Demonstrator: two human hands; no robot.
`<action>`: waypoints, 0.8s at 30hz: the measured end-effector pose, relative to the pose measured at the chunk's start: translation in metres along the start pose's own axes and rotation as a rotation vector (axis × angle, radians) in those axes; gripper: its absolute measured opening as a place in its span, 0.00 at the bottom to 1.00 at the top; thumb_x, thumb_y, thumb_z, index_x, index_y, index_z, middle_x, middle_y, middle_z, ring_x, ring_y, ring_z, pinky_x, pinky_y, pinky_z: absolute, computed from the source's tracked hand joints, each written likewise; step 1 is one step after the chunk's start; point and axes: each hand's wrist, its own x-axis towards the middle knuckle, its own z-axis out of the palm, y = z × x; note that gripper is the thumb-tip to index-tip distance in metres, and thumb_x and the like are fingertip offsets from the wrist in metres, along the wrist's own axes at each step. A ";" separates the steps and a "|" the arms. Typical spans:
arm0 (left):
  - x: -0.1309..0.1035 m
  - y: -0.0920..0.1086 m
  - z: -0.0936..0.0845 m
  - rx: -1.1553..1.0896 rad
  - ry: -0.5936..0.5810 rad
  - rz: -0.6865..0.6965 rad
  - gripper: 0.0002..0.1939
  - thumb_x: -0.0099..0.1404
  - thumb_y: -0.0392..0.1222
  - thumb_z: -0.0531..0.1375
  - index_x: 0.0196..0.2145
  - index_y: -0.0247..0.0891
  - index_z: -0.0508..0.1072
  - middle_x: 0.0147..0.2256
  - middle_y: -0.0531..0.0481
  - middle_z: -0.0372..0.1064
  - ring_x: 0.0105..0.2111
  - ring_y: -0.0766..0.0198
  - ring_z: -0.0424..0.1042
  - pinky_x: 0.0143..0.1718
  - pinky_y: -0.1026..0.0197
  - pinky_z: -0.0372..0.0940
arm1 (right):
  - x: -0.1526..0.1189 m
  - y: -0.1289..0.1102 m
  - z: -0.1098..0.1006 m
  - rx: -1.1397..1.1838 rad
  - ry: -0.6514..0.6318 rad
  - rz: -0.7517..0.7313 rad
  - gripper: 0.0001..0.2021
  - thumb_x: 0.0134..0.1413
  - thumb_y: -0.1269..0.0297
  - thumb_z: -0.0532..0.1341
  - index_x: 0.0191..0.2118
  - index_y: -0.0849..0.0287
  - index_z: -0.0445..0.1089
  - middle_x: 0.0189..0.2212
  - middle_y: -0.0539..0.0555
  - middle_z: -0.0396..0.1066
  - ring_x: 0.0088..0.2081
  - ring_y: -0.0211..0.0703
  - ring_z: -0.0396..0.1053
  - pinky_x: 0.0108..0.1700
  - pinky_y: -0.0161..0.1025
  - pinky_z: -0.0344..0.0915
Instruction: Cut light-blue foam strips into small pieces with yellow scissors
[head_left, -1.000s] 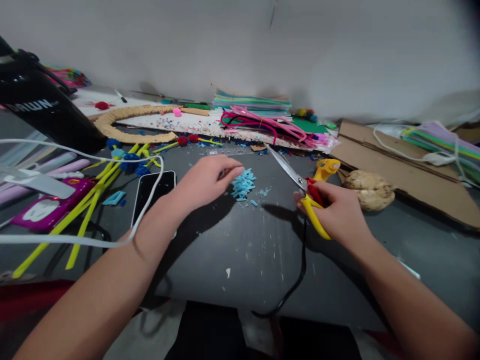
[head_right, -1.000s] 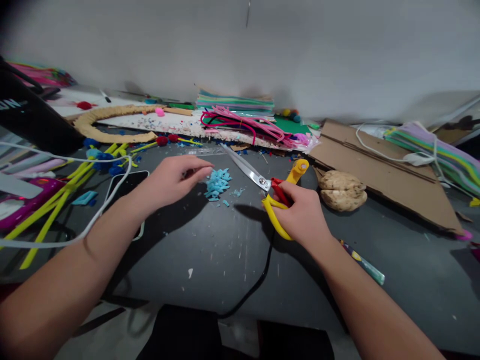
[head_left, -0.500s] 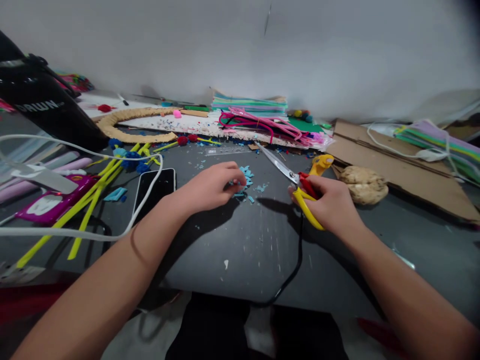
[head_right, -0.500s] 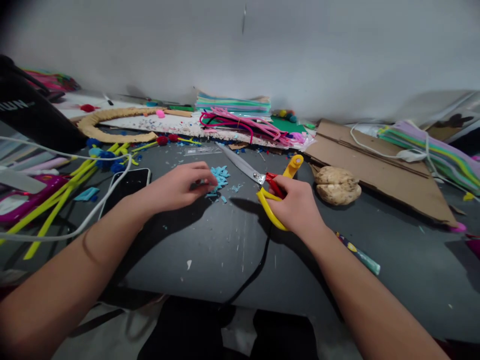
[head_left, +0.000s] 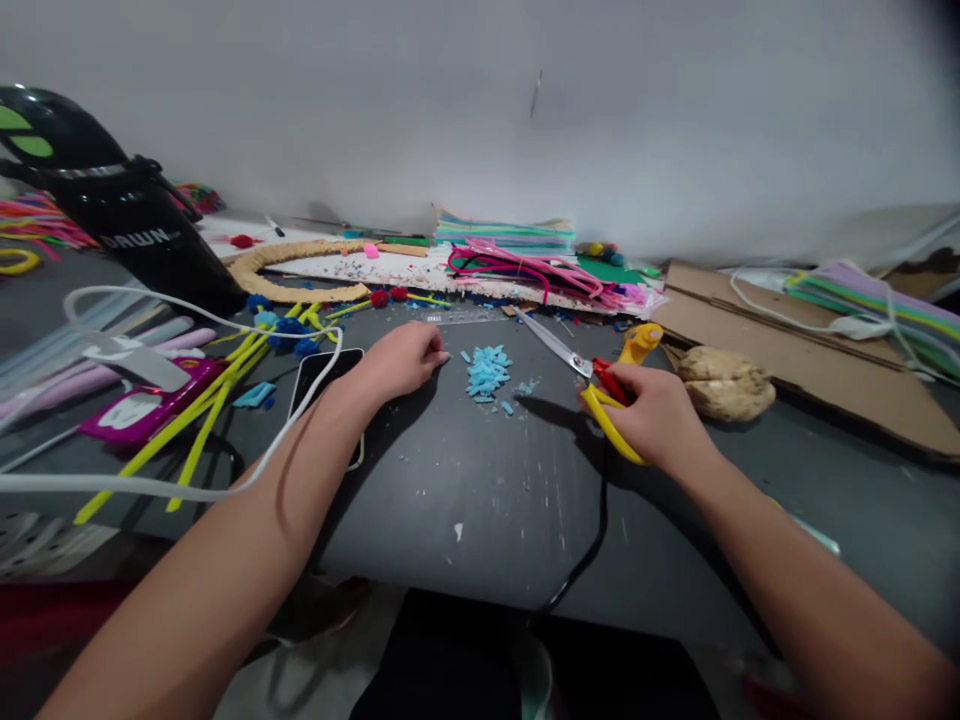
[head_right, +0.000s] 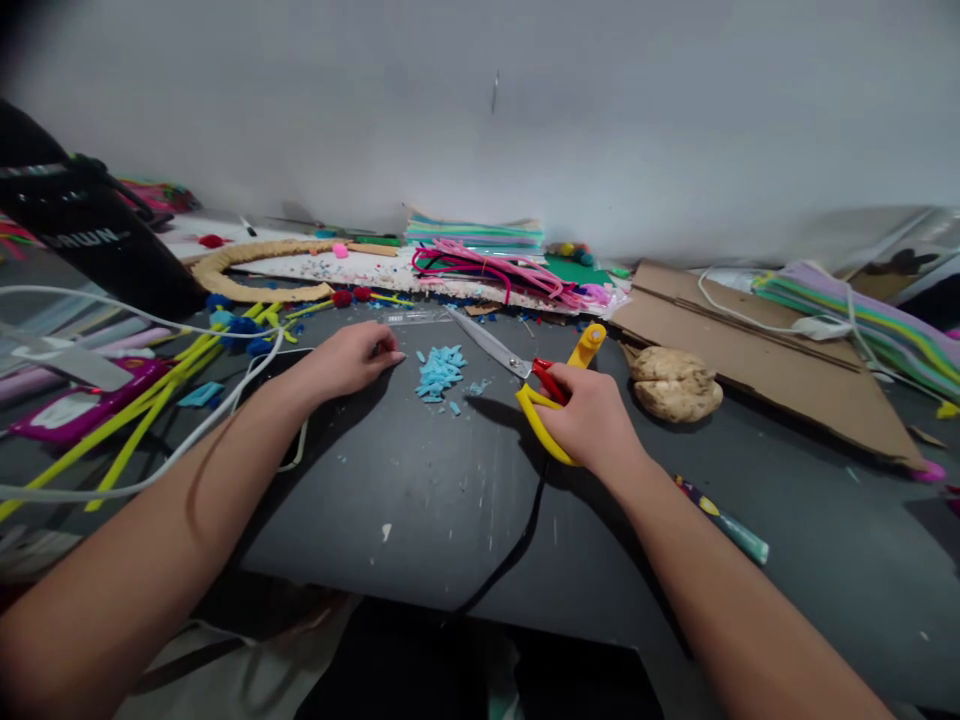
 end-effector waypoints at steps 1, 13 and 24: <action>0.000 0.000 0.000 -0.010 0.010 0.006 0.09 0.65 0.44 0.56 0.33 0.35 0.71 0.33 0.44 0.71 0.32 0.59 0.67 0.32 0.60 0.57 | 0.000 0.000 0.000 0.000 -0.001 -0.001 0.08 0.44 0.64 0.61 0.22 0.58 0.62 0.17 0.47 0.59 0.22 0.36 0.55 0.25 0.35 0.50; -0.009 0.025 -0.019 -1.109 0.061 0.025 0.21 0.58 0.44 0.67 0.48 0.33 0.74 0.33 0.47 0.75 0.30 0.67 0.73 0.34 0.63 0.70 | -0.002 0.002 0.003 0.049 -0.045 0.006 0.09 0.47 0.61 0.62 0.23 0.59 0.65 0.18 0.48 0.61 0.23 0.37 0.56 0.26 0.35 0.51; -0.016 0.036 -0.024 -1.329 -0.007 -0.005 0.14 0.59 0.41 0.68 0.41 0.34 0.74 0.33 0.47 0.77 0.30 0.67 0.76 0.35 0.64 0.72 | -0.004 0.003 0.004 0.052 -0.068 0.002 0.08 0.48 0.61 0.62 0.24 0.59 0.66 0.19 0.48 0.61 0.24 0.37 0.57 0.26 0.35 0.51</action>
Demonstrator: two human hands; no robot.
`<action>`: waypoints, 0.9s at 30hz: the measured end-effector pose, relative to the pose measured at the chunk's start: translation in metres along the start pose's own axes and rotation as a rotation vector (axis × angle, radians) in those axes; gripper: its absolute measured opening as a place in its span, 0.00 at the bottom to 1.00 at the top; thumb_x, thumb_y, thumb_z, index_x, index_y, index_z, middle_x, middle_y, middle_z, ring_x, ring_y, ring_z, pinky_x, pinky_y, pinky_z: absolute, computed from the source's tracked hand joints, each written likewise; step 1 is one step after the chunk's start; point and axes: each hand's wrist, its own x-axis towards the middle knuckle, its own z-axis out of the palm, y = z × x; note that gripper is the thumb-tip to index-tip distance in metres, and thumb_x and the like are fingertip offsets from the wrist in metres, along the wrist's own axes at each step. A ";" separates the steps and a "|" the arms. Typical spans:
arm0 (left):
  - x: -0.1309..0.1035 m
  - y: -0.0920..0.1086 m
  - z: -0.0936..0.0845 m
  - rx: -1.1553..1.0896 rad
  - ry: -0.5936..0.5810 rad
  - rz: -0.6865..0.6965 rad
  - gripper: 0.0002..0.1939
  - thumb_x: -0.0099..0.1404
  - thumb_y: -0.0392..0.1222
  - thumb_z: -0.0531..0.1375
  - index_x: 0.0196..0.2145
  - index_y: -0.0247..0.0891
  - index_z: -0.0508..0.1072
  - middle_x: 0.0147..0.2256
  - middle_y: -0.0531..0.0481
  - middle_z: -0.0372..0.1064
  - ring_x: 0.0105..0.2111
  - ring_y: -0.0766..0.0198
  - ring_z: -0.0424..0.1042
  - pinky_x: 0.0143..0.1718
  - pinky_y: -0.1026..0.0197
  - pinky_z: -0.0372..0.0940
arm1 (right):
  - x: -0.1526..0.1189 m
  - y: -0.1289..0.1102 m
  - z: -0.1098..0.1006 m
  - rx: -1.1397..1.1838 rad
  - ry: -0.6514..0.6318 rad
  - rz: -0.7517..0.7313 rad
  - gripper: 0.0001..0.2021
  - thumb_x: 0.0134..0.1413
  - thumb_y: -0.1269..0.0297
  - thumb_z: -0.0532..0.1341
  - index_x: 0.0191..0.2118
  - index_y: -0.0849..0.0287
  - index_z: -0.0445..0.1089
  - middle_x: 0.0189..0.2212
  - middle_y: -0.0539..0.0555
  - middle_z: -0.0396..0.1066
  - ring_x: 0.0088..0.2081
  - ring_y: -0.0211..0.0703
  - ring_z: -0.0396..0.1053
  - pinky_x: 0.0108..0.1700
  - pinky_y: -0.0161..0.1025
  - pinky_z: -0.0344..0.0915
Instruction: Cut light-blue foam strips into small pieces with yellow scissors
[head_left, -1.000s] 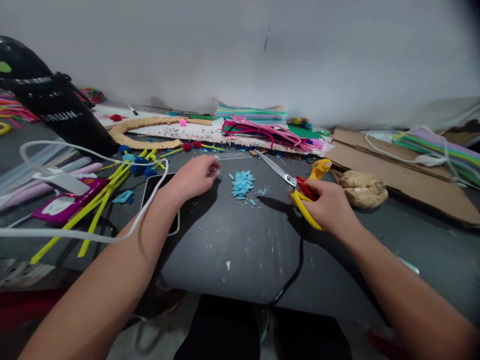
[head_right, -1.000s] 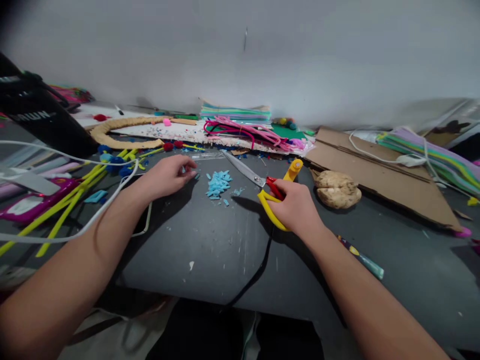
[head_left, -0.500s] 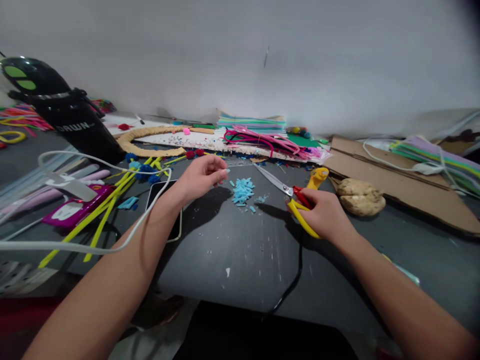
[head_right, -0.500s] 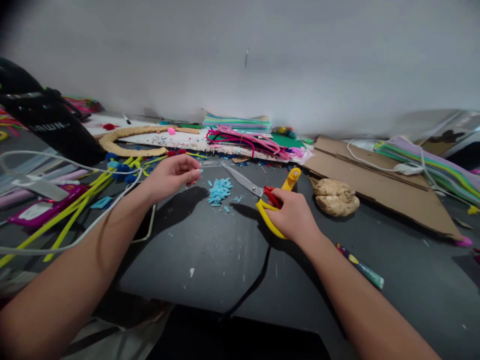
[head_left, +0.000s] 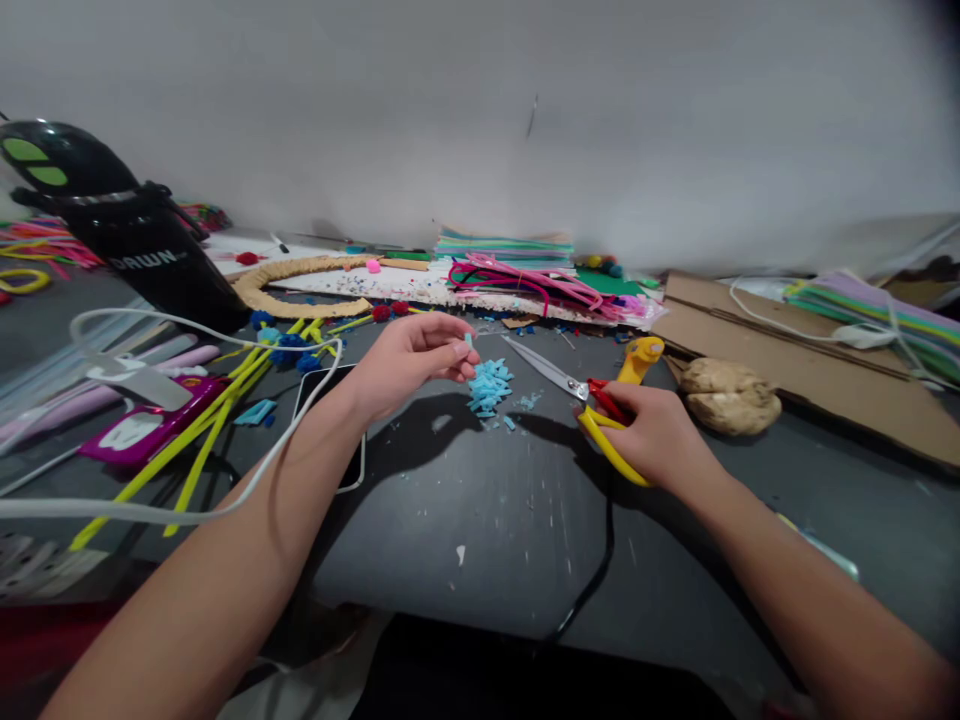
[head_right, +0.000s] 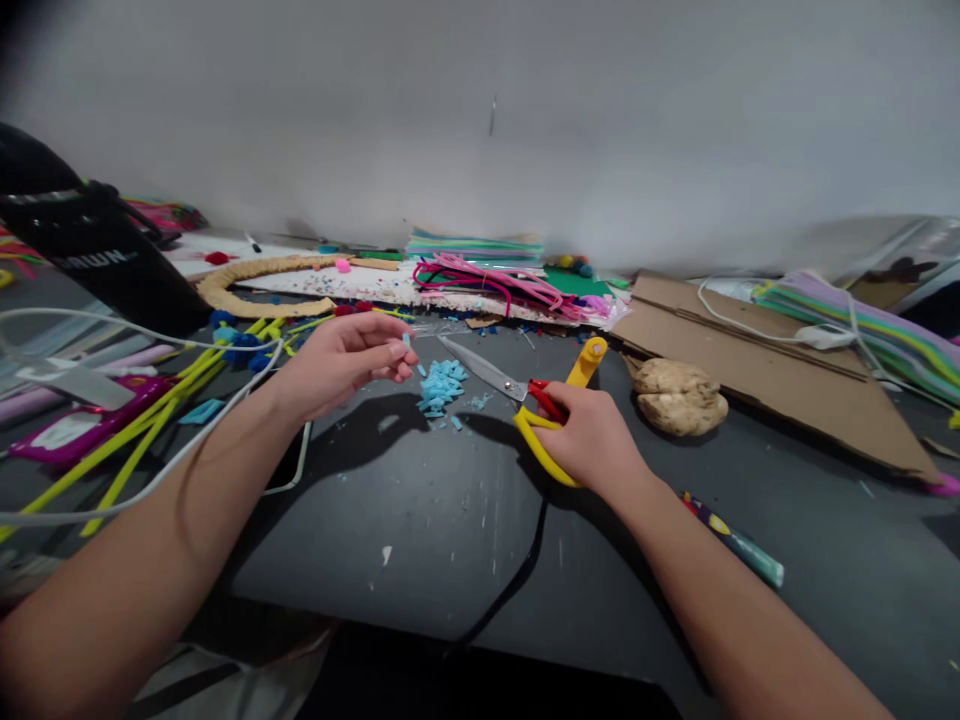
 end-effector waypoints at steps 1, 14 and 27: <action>-0.001 0.001 0.001 -0.009 0.001 0.003 0.15 0.59 0.41 0.68 0.43 0.34 0.73 0.33 0.47 0.77 0.30 0.67 0.76 0.35 0.64 0.72 | 0.000 0.000 0.000 -0.001 0.002 -0.001 0.08 0.48 0.61 0.62 0.24 0.58 0.66 0.19 0.47 0.61 0.23 0.37 0.56 0.26 0.35 0.51; 0.002 -0.002 0.002 0.155 0.119 0.172 0.11 0.56 0.43 0.69 0.34 0.35 0.77 0.29 0.51 0.72 0.27 0.70 0.68 0.28 0.67 0.64 | -0.002 -0.008 -0.001 0.026 -0.001 -0.016 0.11 0.48 0.61 0.63 0.22 0.58 0.62 0.18 0.46 0.58 0.23 0.35 0.54 0.25 0.35 0.50; 0.000 -0.001 0.009 0.072 0.159 0.117 0.10 0.57 0.46 0.68 0.31 0.36 0.77 0.26 0.51 0.69 0.25 0.70 0.65 0.26 0.66 0.61 | -0.003 -0.011 0.002 0.048 0.011 -0.021 0.11 0.47 0.61 0.64 0.23 0.57 0.61 0.19 0.46 0.58 0.23 0.35 0.53 0.25 0.35 0.50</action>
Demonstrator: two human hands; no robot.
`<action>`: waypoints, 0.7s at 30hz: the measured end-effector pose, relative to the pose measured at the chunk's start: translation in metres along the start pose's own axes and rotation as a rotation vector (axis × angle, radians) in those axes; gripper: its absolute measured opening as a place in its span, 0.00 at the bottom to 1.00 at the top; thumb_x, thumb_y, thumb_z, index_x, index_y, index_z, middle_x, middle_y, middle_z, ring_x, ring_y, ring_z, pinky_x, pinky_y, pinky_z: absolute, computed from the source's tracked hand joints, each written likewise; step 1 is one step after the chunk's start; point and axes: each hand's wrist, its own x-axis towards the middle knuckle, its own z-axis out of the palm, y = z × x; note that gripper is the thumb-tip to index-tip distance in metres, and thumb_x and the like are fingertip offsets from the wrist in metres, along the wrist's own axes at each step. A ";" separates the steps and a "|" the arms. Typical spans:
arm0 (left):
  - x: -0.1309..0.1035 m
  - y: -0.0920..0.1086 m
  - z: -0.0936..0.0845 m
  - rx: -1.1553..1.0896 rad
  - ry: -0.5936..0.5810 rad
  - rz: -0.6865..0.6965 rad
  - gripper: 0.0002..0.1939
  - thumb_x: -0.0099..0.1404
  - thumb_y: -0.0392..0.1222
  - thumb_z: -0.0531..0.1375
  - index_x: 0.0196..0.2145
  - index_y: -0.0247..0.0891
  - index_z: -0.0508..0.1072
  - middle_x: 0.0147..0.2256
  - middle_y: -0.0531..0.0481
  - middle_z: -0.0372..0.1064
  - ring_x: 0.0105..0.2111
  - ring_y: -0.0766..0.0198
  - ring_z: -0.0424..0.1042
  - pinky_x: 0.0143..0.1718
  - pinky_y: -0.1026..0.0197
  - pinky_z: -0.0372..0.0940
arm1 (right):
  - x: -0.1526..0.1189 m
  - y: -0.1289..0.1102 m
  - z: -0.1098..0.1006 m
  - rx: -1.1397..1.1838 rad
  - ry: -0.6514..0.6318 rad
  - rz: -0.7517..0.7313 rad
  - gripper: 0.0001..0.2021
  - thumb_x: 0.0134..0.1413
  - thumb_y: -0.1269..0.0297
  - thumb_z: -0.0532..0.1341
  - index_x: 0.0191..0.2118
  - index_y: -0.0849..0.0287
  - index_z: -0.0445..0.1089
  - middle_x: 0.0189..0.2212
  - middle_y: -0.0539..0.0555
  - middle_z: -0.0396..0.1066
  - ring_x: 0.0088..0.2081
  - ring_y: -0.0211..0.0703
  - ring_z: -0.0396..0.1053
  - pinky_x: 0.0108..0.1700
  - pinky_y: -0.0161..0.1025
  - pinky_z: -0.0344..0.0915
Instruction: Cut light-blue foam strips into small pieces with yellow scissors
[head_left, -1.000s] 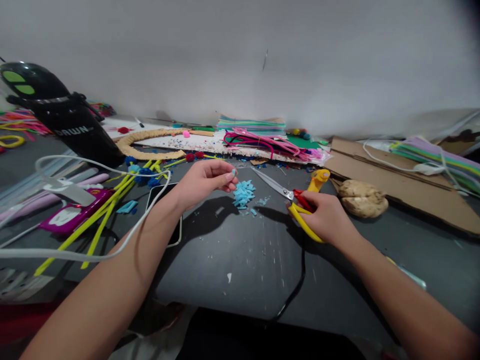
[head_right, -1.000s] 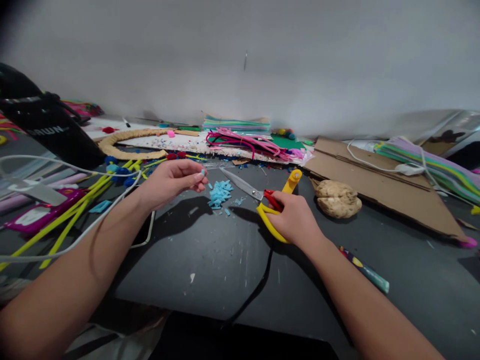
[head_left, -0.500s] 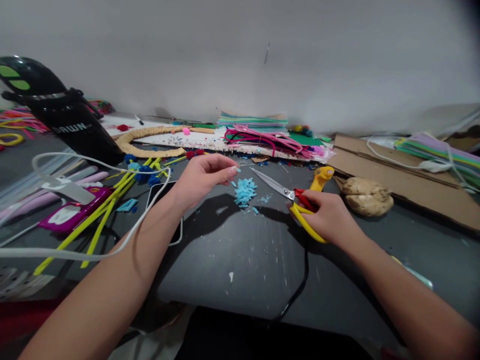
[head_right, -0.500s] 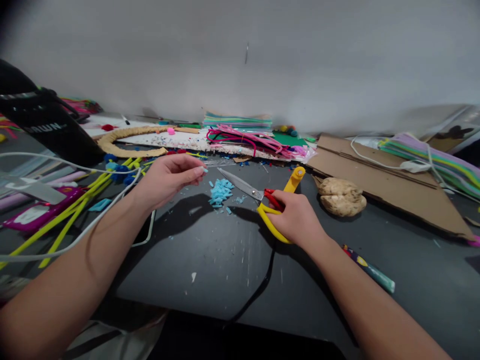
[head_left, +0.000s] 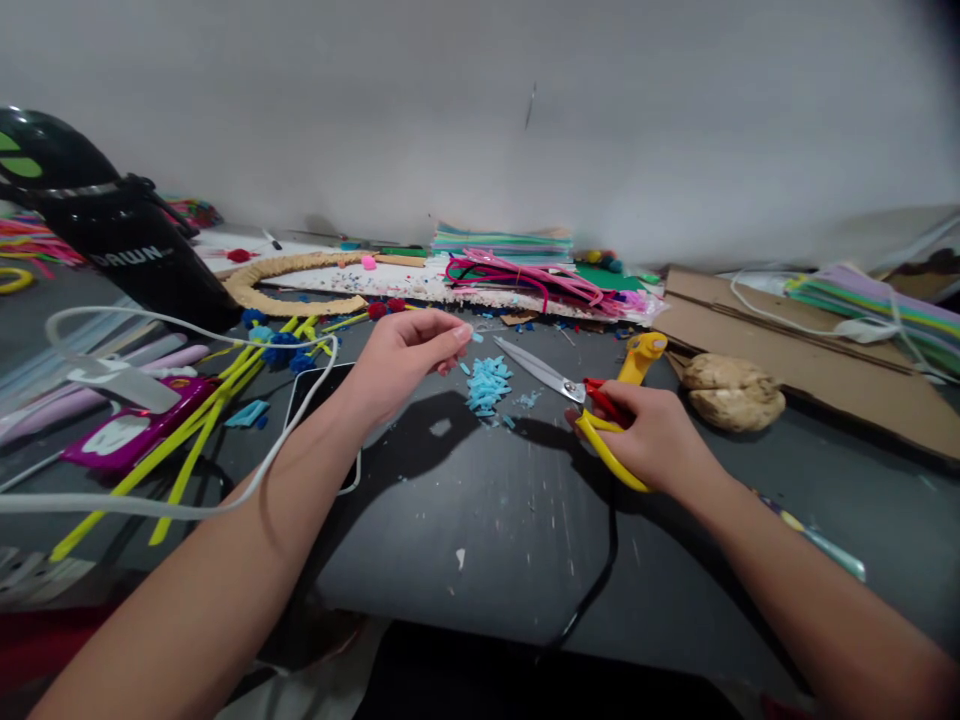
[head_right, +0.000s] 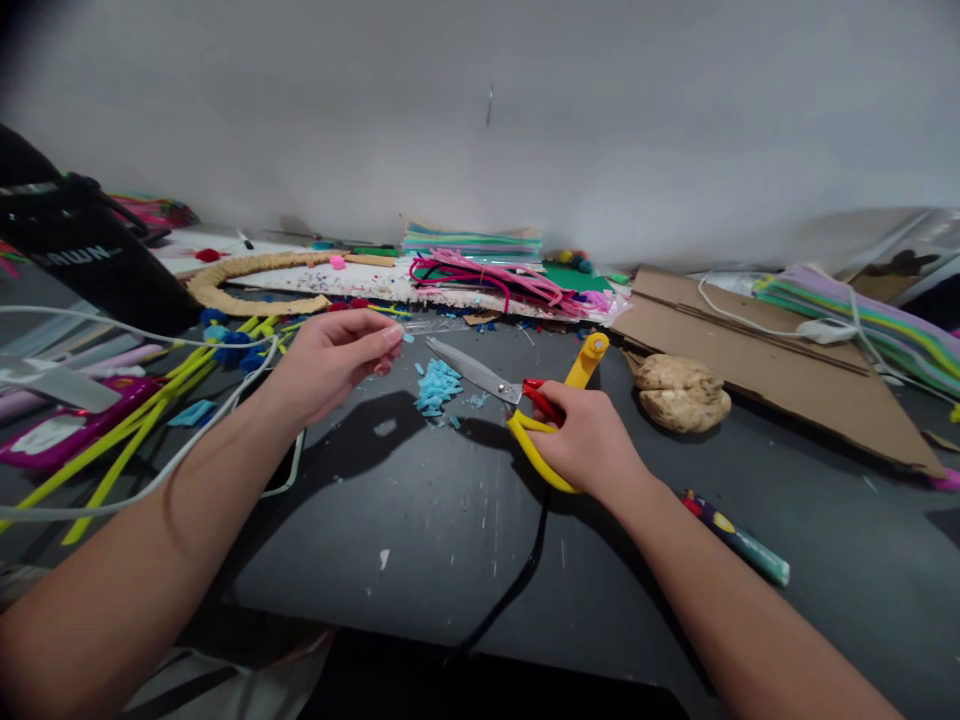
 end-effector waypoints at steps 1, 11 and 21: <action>0.000 0.000 0.001 0.010 0.001 0.009 0.10 0.58 0.46 0.68 0.31 0.36 0.77 0.26 0.51 0.69 0.25 0.70 0.65 0.26 0.66 0.61 | 0.000 -0.001 0.000 0.007 -0.001 0.001 0.11 0.48 0.60 0.64 0.24 0.57 0.61 0.19 0.46 0.57 0.23 0.35 0.53 0.25 0.34 0.50; -0.001 -0.005 0.005 0.086 -0.040 0.129 0.08 0.60 0.44 0.67 0.32 0.36 0.77 0.27 0.51 0.70 0.25 0.70 0.65 0.27 0.66 0.61 | -0.003 -0.004 0.003 0.053 -0.039 -0.004 0.10 0.51 0.58 0.63 0.27 0.59 0.67 0.20 0.47 0.57 0.24 0.36 0.53 0.26 0.35 0.53; -0.002 -0.002 0.010 0.114 0.097 0.152 0.10 0.58 0.45 0.68 0.32 0.36 0.77 0.27 0.50 0.72 0.25 0.69 0.66 0.27 0.66 0.63 | -0.003 -0.006 0.002 0.046 -0.035 -0.002 0.10 0.50 0.59 0.64 0.26 0.58 0.66 0.20 0.47 0.55 0.24 0.36 0.52 0.25 0.36 0.52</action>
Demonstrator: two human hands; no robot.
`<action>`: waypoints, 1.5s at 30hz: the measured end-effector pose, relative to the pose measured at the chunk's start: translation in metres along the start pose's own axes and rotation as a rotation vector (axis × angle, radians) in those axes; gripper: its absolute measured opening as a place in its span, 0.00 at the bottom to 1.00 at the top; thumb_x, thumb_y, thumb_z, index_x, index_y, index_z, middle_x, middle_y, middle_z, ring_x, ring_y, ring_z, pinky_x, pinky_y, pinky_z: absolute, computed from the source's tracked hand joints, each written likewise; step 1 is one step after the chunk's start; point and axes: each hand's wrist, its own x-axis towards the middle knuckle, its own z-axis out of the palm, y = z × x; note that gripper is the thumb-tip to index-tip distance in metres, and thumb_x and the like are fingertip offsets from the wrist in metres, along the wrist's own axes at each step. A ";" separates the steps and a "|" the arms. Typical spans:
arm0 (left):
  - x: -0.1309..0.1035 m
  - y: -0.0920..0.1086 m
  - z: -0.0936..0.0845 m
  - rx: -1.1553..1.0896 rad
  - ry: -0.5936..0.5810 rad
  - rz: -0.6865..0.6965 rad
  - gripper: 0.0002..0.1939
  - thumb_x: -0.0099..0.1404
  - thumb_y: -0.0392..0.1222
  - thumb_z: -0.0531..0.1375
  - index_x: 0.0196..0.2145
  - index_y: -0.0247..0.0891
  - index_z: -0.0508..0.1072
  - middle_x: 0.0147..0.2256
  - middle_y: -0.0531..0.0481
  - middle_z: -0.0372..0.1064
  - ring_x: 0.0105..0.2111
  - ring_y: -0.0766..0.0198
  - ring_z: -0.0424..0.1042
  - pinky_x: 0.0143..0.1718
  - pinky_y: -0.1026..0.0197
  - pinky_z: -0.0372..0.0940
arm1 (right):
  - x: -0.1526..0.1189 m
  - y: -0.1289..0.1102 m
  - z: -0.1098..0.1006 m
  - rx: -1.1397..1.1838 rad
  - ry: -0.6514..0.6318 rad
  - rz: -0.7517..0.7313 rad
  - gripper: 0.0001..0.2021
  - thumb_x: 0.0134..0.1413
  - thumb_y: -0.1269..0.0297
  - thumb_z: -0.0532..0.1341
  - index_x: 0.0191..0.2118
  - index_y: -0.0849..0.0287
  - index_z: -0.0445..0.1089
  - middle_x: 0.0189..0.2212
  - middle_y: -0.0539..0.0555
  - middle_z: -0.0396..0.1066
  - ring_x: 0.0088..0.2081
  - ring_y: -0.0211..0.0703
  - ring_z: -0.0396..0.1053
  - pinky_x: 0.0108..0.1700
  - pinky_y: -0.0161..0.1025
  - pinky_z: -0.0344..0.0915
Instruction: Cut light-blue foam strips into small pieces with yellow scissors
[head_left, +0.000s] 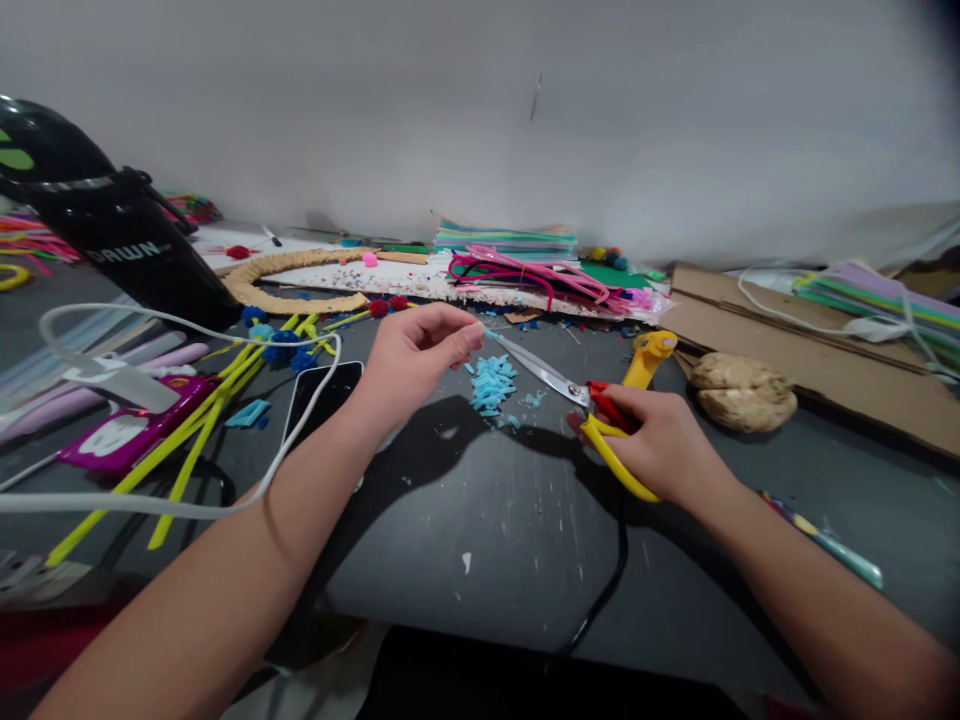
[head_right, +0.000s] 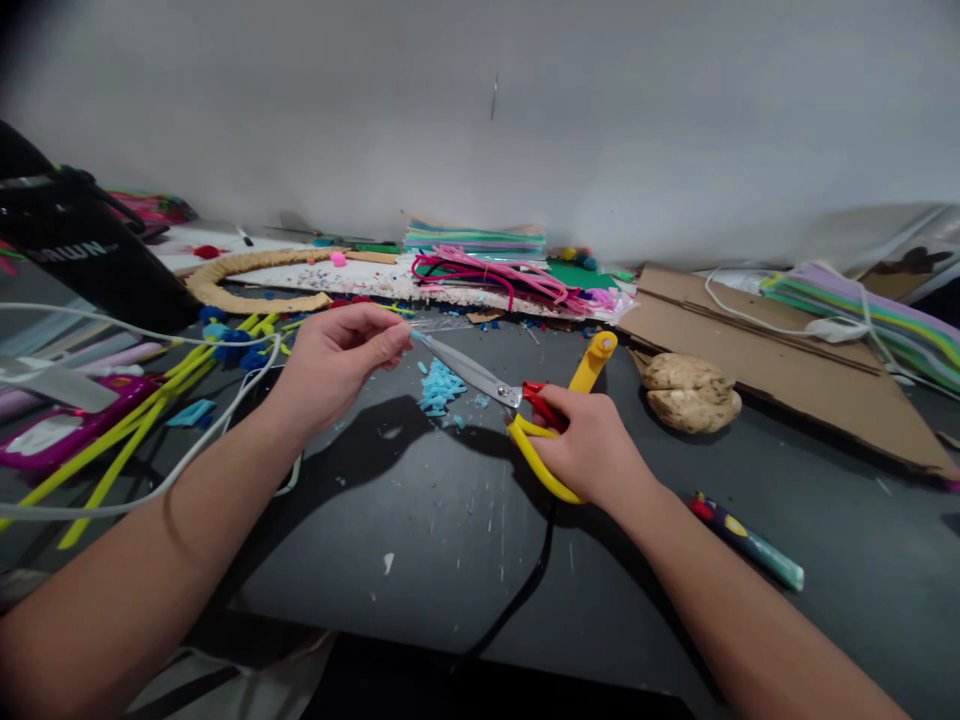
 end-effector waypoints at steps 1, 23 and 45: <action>0.000 0.000 0.000 -0.004 0.001 0.001 0.10 0.57 0.45 0.68 0.32 0.36 0.77 0.27 0.50 0.72 0.25 0.69 0.66 0.27 0.66 0.63 | 0.000 0.000 0.000 0.003 0.002 0.002 0.10 0.50 0.59 0.64 0.26 0.58 0.66 0.20 0.47 0.55 0.24 0.36 0.52 0.25 0.36 0.52; -0.002 0.006 0.002 0.059 -0.039 0.018 0.09 0.60 0.45 0.66 0.31 0.35 0.77 0.26 0.50 0.72 0.25 0.69 0.67 0.27 0.66 0.63 | -0.002 -0.003 0.001 0.020 -0.014 0.019 0.10 0.50 0.60 0.63 0.25 0.58 0.64 0.20 0.47 0.56 0.24 0.37 0.52 0.26 0.35 0.53; -0.003 0.010 0.001 0.152 -0.032 0.063 0.09 0.59 0.44 0.66 0.30 0.34 0.76 0.24 0.51 0.70 0.23 0.70 0.66 0.25 0.68 0.62 | -0.001 -0.002 -0.001 0.024 -0.045 0.040 0.11 0.49 0.60 0.63 0.23 0.59 0.63 0.20 0.46 0.54 0.24 0.35 0.51 0.26 0.34 0.50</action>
